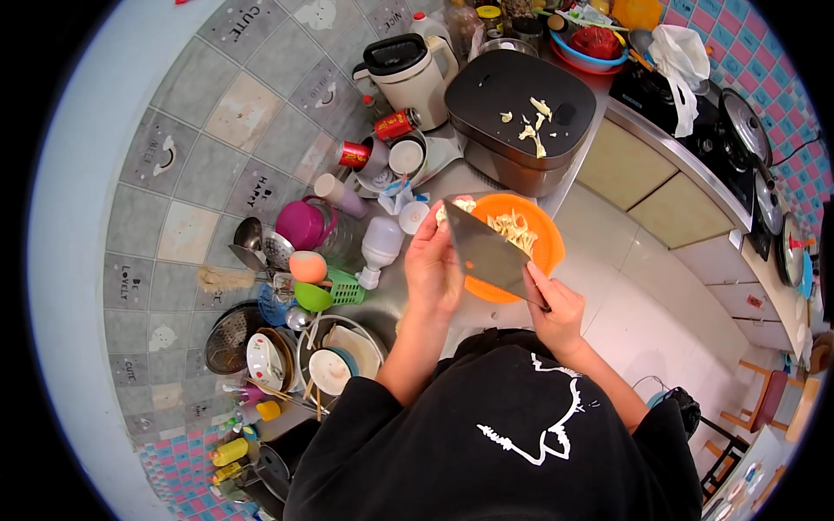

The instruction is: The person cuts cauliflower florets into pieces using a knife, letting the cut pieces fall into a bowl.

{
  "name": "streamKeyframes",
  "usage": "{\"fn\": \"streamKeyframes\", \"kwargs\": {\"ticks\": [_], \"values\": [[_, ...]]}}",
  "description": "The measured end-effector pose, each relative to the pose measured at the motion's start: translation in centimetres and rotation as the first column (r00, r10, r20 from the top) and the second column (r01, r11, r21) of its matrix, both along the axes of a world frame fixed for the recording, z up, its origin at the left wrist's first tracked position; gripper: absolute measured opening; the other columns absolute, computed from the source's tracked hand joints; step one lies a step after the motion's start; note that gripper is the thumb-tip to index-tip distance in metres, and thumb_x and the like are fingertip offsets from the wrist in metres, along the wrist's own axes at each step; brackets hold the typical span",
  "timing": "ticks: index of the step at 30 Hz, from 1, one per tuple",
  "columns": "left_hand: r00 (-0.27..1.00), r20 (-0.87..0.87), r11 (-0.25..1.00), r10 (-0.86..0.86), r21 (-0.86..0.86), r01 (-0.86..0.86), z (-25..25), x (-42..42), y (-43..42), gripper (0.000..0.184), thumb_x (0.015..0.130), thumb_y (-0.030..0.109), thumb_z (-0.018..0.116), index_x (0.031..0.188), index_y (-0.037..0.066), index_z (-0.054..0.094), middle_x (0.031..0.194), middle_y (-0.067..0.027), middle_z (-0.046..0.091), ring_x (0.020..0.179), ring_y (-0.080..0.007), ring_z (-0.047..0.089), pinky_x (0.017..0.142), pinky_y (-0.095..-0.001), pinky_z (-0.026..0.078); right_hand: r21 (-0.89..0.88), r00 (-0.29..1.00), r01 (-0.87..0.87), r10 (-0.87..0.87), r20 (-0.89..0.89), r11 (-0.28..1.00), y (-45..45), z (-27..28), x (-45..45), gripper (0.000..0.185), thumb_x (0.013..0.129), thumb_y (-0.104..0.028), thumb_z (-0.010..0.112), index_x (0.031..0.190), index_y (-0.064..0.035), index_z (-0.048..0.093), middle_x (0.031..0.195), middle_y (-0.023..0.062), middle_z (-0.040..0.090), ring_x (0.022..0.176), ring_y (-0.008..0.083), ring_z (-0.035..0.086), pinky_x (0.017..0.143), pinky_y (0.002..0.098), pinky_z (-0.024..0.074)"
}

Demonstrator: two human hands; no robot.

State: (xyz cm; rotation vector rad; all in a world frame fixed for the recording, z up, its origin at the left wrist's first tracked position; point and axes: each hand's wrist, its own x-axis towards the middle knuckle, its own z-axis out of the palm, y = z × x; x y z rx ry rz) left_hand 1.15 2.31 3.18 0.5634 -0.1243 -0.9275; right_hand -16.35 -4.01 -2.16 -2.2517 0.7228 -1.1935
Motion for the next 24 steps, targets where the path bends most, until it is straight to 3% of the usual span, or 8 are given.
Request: {"fn": "streamKeyframes", "kwargs": {"ticks": [2, 4, 5, 7, 10, 12, 14, 24], "values": [[0.987, 0.15, 0.993, 0.063, 0.093, -0.078, -0.8, -0.1, -0.3, 0.028, 0.09, 0.005, 0.045, 0.117, 0.003, 0.049, 0.121, -0.0184, 0.051, 0.109, -0.0271, 0.051, 0.096, -0.0392, 0.041, 0.105, 0.999, -0.042, 0.039, 0.031, 0.994, 0.2, 0.0, -0.2, 0.031, 0.071, -0.006, 0.07, 0.101, -0.0078, 0.064, 0.054, 0.0034, 0.048, 0.041, 0.0125, 0.045, 0.041, 0.026, 0.028], [0.983, 0.174, 0.998, 0.05, 0.022, -0.055, -0.6, -0.6, -0.6, 0.028, 0.088, 0.002, 0.046, 0.116, 0.002, 0.05, 0.122, -0.0188, 0.05, 0.112, -0.0276, 0.05, 0.098, -0.0393, 0.038, 0.514, 0.997, 0.007, -0.046, 0.063, 0.858, 0.6, 0.5, 0.0, 0.026, 0.073, -0.008, 0.069, 0.098, -0.0033, 0.063, 0.061, 0.0028, 0.057, 0.047, 0.0047, 0.047, 0.045, 0.0225, 0.0303], [0.974, 0.22, 0.998, 0.05, 0.018, -0.055, -0.5, -1.0, -0.7, 0.028, 0.088, 0.0, 0.046, 0.116, 0.002, 0.051, 0.122, -0.0189, 0.05, 0.113, -0.0277, 0.049, 0.099, -0.0393, 0.038, 0.514, 0.997, 0.007, -0.047, 0.064, 0.858, 0.5, 1.2, 0.2, 0.026, 0.073, -0.008, 0.069, 0.098, -0.0033, 0.063, 0.061, 0.0028, 0.057, 0.047, 0.0047, 0.047, 0.045, 0.0225, 0.0303], [0.949, 0.312, 0.999, 0.046, 0.001, -0.049, -0.1, -1.8, -0.9, 0.029, 0.087, -0.002, 0.046, 0.116, 0.0, 0.049, 0.123, -0.0189, 0.049, 0.115, -0.0278, 0.048, 0.099, -0.0394, 0.037, 0.748, 0.987, -0.066, -0.067, 0.146, 0.66, -0.3, 3.5, 0.9, 0.022, 0.075, -0.008, 0.069, 0.093, 0.0007, 0.061, 0.071, 0.002, 0.064, 0.06, 0.0013, 0.051, 0.052, 0.0194, 0.0386], [0.904, 0.427, 0.997, 0.032, 0.053, -0.06, 0.4, -3.0, -1.4, 0.03, 0.087, -0.002, 0.047, 0.118, 0.0, 0.047, 0.125, -0.0186, 0.048, 0.115, -0.027, 0.048, 0.1, -0.0388, 0.037, 0.794, 0.905, -0.25, -0.157, 0.395, 0.554, -0.9, 6.1, 3.0, 0.021, 0.074, -0.006, 0.069, 0.091, 0.0023, 0.059, 0.08, 0.0033, 0.066, 0.068, 0.0044, 0.055, 0.061, 0.0196, 0.0457], [0.876, 0.482, 0.995, 0.013, 0.082, -0.06, 0.3, -3.6, -1.5, 0.031, 0.086, -0.004, 0.048, 0.117, 0.0, 0.046, 0.126, -0.0191, 0.047, 0.115, -0.0269, 0.048, 0.1, -0.0387, 0.037, 0.796, 0.917, -0.252, -0.129, 0.379, 0.55, -1.6, 6.3, 3.5, 0.025, 0.073, -0.002, 0.069, 0.094, 0.0033, 0.058, 0.082, 0.0067, 0.066, 0.073, 0.0064, 0.057, 0.067, 0.0214, 0.0485], [0.845, 0.535, 0.992, -0.005, 0.11, -0.064, 0.2, -4.0, -1.7, 0.031, 0.085, -0.005, 0.049, 0.116, 0.0, 0.045, 0.127, -0.0196, 0.045, 0.115, -0.0269, 0.047, 0.1, -0.0387, 0.037, 0.763, 0.899, -0.293, -0.106, 0.425, 0.576, -1.9, 6.7, 4.0, 0.03, 0.074, -0.002, 0.069, 0.1, 0.0028, 0.055, 0.083, 0.0062, 0.065, 0.066, 0.0053, 0.052, 0.06, 0.0199, 0.044], [0.824, 0.563, 0.981, 0.058, 0.123, -0.153, -1.4, -5.2, -2.5, 0.026, 0.077, -0.012, 0.056, 0.094, 0.003, 0.044, 0.117, -0.0183, 0.049, 0.107, -0.0249, 0.052, 0.094, -0.0366, 0.042, 0.787, 0.939, -0.22, -0.095, 0.332, 0.577, -2.6, 6.1, 3.2, 0.027, 0.073, 0.0, 0.068, 0.097, 0.0021, 0.057, 0.079, 0.0028, 0.065, 0.063, 0.0025, 0.051, 0.06, 0.0194, 0.045]]}}
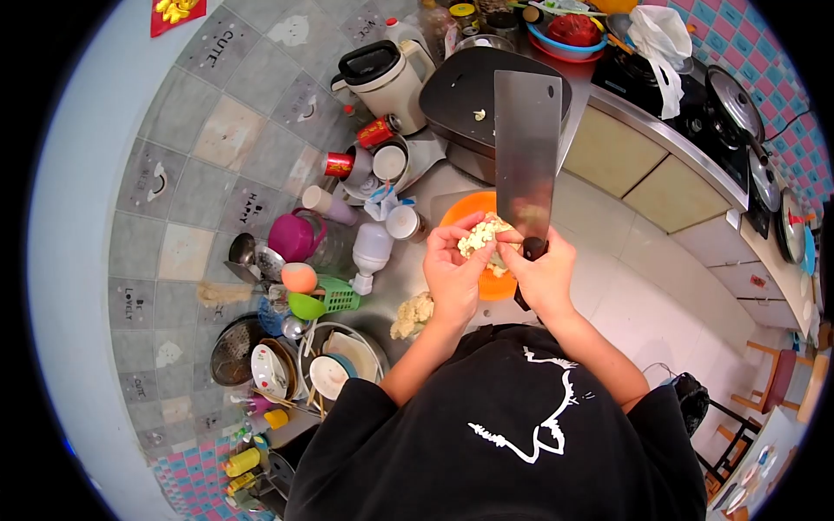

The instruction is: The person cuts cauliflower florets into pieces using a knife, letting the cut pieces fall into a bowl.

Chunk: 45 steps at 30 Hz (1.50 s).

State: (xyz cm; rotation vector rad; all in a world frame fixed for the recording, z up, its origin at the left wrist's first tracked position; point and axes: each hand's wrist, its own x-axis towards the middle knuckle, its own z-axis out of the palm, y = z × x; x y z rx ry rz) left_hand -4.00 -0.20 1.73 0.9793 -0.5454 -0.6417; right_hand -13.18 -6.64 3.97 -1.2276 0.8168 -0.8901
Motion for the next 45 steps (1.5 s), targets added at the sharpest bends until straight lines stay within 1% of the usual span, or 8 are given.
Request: {"fn": "streamKeyframes", "kwargs": {"ticks": [2, 7, 11, 16, 23, 29, 37, 45], "values": [[1.0, 0.021, 1.0, 0.02, 0.01, -0.02, -0.3, 0.0, -0.2, 0.026, 0.077, -0.012, 0.057, 0.093, 0.004, 0.043, 0.115, -0.0179, 0.051, 0.105, -0.0244, 0.053, 0.093, -0.0365, 0.042, -0.002, 1.0, 0.001, -0.001, -0.011, 1.0, -0.1, -0.4, -0.1, 0.027, 0.072, 0.0, 0.068, 0.097, 0.0023, 0.057, 0.079, 0.0024, 0.065, 0.063, 0.0028, 0.051, 0.06, 0.0196, 0.0452], [0.927, -0.373, 0.998, -0.036, -0.058, 0.015, -0.9, -0.1, -0.9, 0.024, 0.079, -0.007, 0.058, 0.092, 0.005, 0.042, 0.11, -0.0174, 0.054, 0.099, -0.0215, 0.055, 0.088, -0.0345, 0.045, -0.031, 0.997, 0.002, -0.005, -0.074, 1.0, -0.6, -0.2, 0.0, 0.026, 0.071, 0.001, 0.067, 0.094, 0.0022, 0.056, 0.076, 0.0023, 0.063, 0.064, 0.0038, 0.053, 0.06, 0.0202, 0.0463], [0.866, -0.494, 0.997, -0.08, -0.043, 0.068, -1.6, 0.5, -1.4, 0.02, 0.081, -0.004, 0.057, 0.092, 0.006, 0.043, 0.106, -0.0151, 0.056, 0.097, -0.0211, 0.056, 0.087, -0.0356, 0.046, 0.0, 0.998, 0.059, -0.059, -0.019, 0.998, -0.9, -0.9, 0.6, 0.022, 0.071, 0.001, 0.066, 0.09, 0.002, 0.056, 0.073, 0.0005, 0.061, 0.059, 0.0017, 0.049, 0.053, 0.018, 0.0419], [0.646, -0.729, 0.967, -0.226, -0.086, 0.241, -1.5, 1.8, -2.1, 0.018, 0.082, -0.002, 0.056, 0.098, 0.004, 0.05, 0.102, -0.0117, 0.058, 0.095, -0.0206, 0.057, 0.087, -0.0351, 0.047, 0.06, 0.997, 0.077, -0.077, 0.011, 0.995, -1.6, -1.3, 1.4, 0.021, 0.071, 0.0, 0.066, 0.089, 0.001, 0.056, 0.072, -0.0005, 0.059, 0.059, 0.0021, 0.049, 0.054, 0.0176, 0.0418], [0.444, -0.893, 0.997, -0.079, -0.068, 0.04, -2.1, 5.2, -3.8, 0.021, 0.08, -0.006, 0.056, 0.099, -0.004, 0.049, 0.108, -0.0159, 0.055, 0.102, -0.0236, 0.055, 0.089, -0.0301, 0.05, 0.03, 0.991, 0.132, -0.132, -0.026, 0.991, -5.3, -1.9, 2.2, 0.019, 0.071, 0.0, 0.067, 0.086, 0.0004, 0.056, 0.072, -0.0006, 0.059, 0.06, 0.0024, 0.049, 0.055, 0.0181, 0.0426], [0.608, -0.794, 0.999, -0.026, 0.006, 0.051, -2.7, 7.5, -5.3, 0.017, 0.082, -0.002, 0.056, 0.097, -0.002, 0.05, 0.103, -0.0169, 0.058, 0.098, -0.0232, 0.057, 0.088, -0.0297, 0.048, -0.343, 0.927, 0.208, -0.297, -0.23, 0.916, -12.9, -0.4, 4.5, 0.022, 0.068, -0.005, 0.071, 0.086, -0.0011, 0.058, 0.064, -0.0015, 0.061, 0.053, 0.0037, 0.045, 0.05, 0.0208, 0.0392], [0.628, -0.778, 0.998, -0.001, 0.037, 0.047, -3.9, 8.8, -5.8, 0.013, 0.08, -0.005, 0.057, 0.089, 0.001, 0.05, 0.099, -0.0171, 0.059, 0.098, -0.0258, 0.058, 0.088, -0.0323, 0.049, -0.366, 0.928, 0.056, -0.184, -0.325, 0.929, -18.8, -1.9, 9.4, 0.042, 0.07, -0.005, 0.064, 0.111, 0.0021, 0.055, 0.072, 0.003, 0.065, 0.057, 0.0071, 0.052, 0.06, 0.0216, 0.0446], [0.661, -0.75, 0.997, 0.036, 0.07, 0.026, -4.6, 9.0, -5.1, 0.017, 0.081, -0.006, 0.055, 0.095, 0.004, 0.051, 0.101, -0.0173, 0.058, 0.099, -0.0274, 0.058, 0.085, -0.0327, 0.051, -0.408, 0.925, 0.057, -0.202, -0.323, 0.911, -18.3, -1.6, 9.3, 0.042, 0.068, -0.002, 0.062, 0.11, -0.003, 0.056, 0.07, 0.0022, 0.064, 0.057, 0.0072, 0.052, 0.059, 0.0223, 0.0438]]}}
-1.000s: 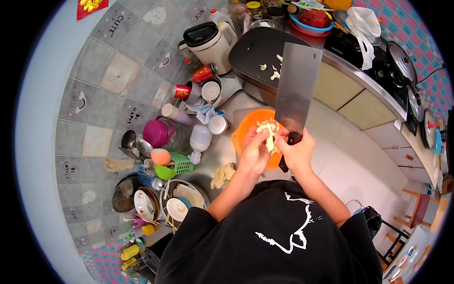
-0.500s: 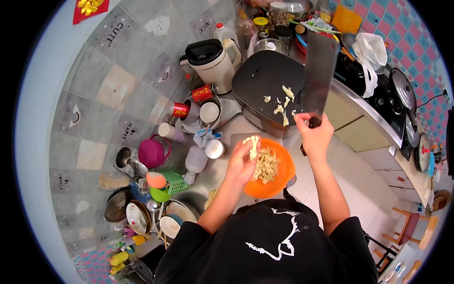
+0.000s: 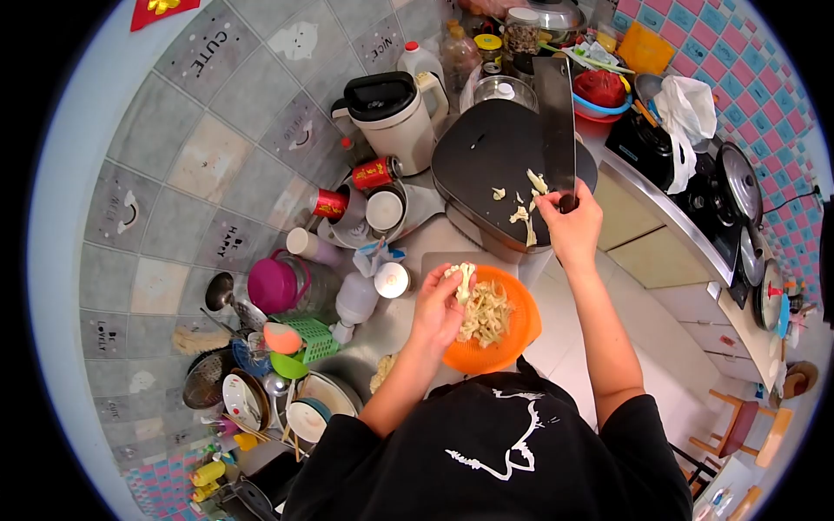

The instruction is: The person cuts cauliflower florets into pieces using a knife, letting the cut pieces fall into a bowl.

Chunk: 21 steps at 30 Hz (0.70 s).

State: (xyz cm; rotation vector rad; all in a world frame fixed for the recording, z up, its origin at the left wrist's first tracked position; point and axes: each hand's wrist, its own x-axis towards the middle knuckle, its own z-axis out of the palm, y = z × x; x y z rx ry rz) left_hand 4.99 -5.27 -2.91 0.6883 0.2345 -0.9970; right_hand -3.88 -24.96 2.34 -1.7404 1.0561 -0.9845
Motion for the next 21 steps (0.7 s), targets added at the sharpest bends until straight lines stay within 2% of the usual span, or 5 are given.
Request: {"fn": "streamKeyframes", "kwargs": {"ticks": [5, 9, 13, 19, 21], "values": [[1.0, -0.007, 1.0, -0.001, 0.009, 0.001, 0.0, -0.4, 0.3, 0.019, 0.082, -0.006, 0.054, 0.098, 0.003, 0.05, 0.101, -0.0171, 0.058, 0.099, -0.0276, 0.058, 0.086, -0.0332, 0.051, -0.027, 0.999, -0.004, 0.002, -0.047, 1.0, 1.4, 0.8, -1.0, 0.045, 0.068, -0.001, 0.063, 0.112, -0.0042, 0.055, 0.067, -0.0004, 0.06, 0.055, 0.0047, 0.048, 0.056, 0.021, 0.0424], [1.0, 0.013, 1.0, -0.012, -0.004, 0.012, 0.0, -1.0, 0.7, 0.024, 0.083, -0.001, 0.055, 0.105, 0.002, 0.046, 0.102, -0.0163, 0.056, 0.098, -0.0271, 0.057, 0.086, -0.0348, 0.05, 0.041, 0.995, -0.049, 0.046, 0.089, 0.998, 3.9, 0.3, -3.0, 0.053, 0.068, 0.0, 0.063, 0.119, -0.0024, 0.052, 0.068, -0.0035, 0.057, 0.053, 0.0022, 0.044, 0.052, 0.0183, 0.04], [0.998, 0.053, 0.999, -0.04, 0.014, 0.039, -0.2, -1.7, 1.1, 0.025, 0.089, 0.007, 0.05, 0.112, 0.002, 0.044, 0.103, -0.0161, 0.055, 0.099, -0.0276, 0.057, 0.087, -0.0353, 0.049, -0.122, 0.993, -0.089, 0.098, 0.071, 0.989, 8.2, -1.1, -6.3, 0.045, 0.072, -0.002, 0.066, 0.115, 0.0033, 0.054, 0.068, -0.0018, 0.06, 0.053, 0.0011, 0.044, 0.049, 0.0183, 0.0397], [0.991, 0.125, 0.999, -0.043, -0.026, 0.047, -2.1, -2.9, 1.4, 0.035, 0.089, 0.012, 0.053, 0.12, 0.002, 0.039, 0.103, -0.0151, 0.054, 0.098, -0.0259, 0.056, 0.088, -0.0348, 0.048, -0.262, 0.942, -0.333, 0.329, -0.06, 0.906, 15.2, -2.2, -9.3, 0.036, 0.072, -0.003, 0.067, 0.107, -0.0043, 0.061, 0.066, 0.0076, 0.061, 0.049, 0.0132, 0.056, 0.046, 0.0257, 0.044], [0.965, 0.259, 0.998, -0.041, -0.038, 0.052, -2.4, -3.8, 1.8, 0.039, 0.087, 0.015, 0.057, 0.121, 0.005, 0.039, 0.106, -0.0153, 0.054, 0.098, -0.0242, 0.057, 0.088, -0.0331, 0.047, -0.37, 0.919, -0.394, 0.355, -0.173, 0.841, 16.3, -2.6, -10.1, 0.034, 0.071, -0.003, 0.067, 0.105, -0.0084, 0.062, 0.063, 0.0077, 0.059, 0.05, 0.0201, 0.056, 0.044, 0.0301, 0.0435]]}}
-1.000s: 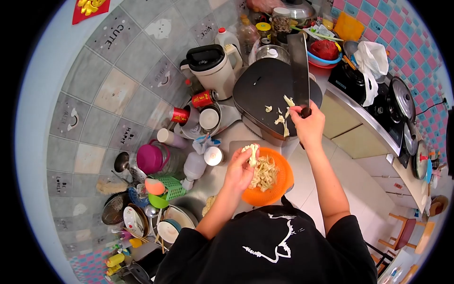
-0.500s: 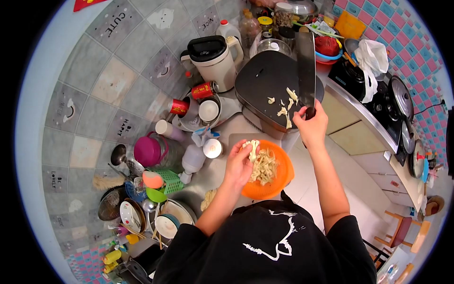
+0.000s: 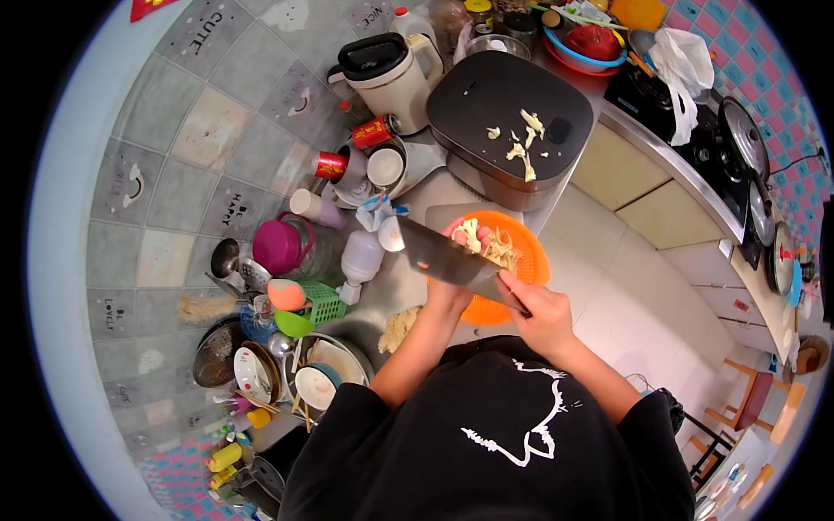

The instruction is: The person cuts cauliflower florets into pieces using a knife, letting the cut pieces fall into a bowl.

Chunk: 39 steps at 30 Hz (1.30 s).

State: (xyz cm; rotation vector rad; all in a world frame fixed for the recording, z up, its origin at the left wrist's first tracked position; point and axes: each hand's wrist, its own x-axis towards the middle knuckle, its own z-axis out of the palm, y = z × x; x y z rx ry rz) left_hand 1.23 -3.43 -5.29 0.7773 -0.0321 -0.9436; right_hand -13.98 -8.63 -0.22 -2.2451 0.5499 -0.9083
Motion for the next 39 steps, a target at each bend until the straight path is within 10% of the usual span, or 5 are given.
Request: {"fn": "streamKeyframes", "kwargs": {"ticks": [20, 39], "values": [[0.922, 0.365, 0.972, 0.131, 0.136, -0.192, 2.1, -4.1, 1.3, 0.036, 0.088, 0.015, 0.053, 0.12, 0.002, 0.042, 0.093, -0.0109, 0.058, 0.082, -0.0185, 0.059, 0.075, -0.0291, 0.049, -0.01, 0.995, 0.066, -0.067, -0.072, 0.998, 3.3, -0.1, -4.1, 0.043, 0.068, -0.005, 0.067, 0.11, -0.009, 0.059, 0.058, 0.0042, 0.054, 0.049, 0.0191, 0.055, 0.042, 0.0319, 0.0427], [0.93, 0.323, 0.95, 0.177, 0.192, -0.247, 2.2, -5.5, 2.0, 0.03, 0.088, 0.007, 0.049, 0.114, -0.004, 0.042, 0.099, -0.0184, 0.057, 0.085, -0.0247, 0.062, 0.076, -0.0318, 0.051, 0.136, 0.99, 0.034, -0.015, -0.143, 0.99, 3.7, -1.0, -3.9, 0.049, 0.069, -0.005, 0.063, 0.116, -0.0113, 0.054, 0.068, 0.0098, 0.059, 0.059, 0.027, 0.059, 0.053, 0.0374, 0.048]]}}
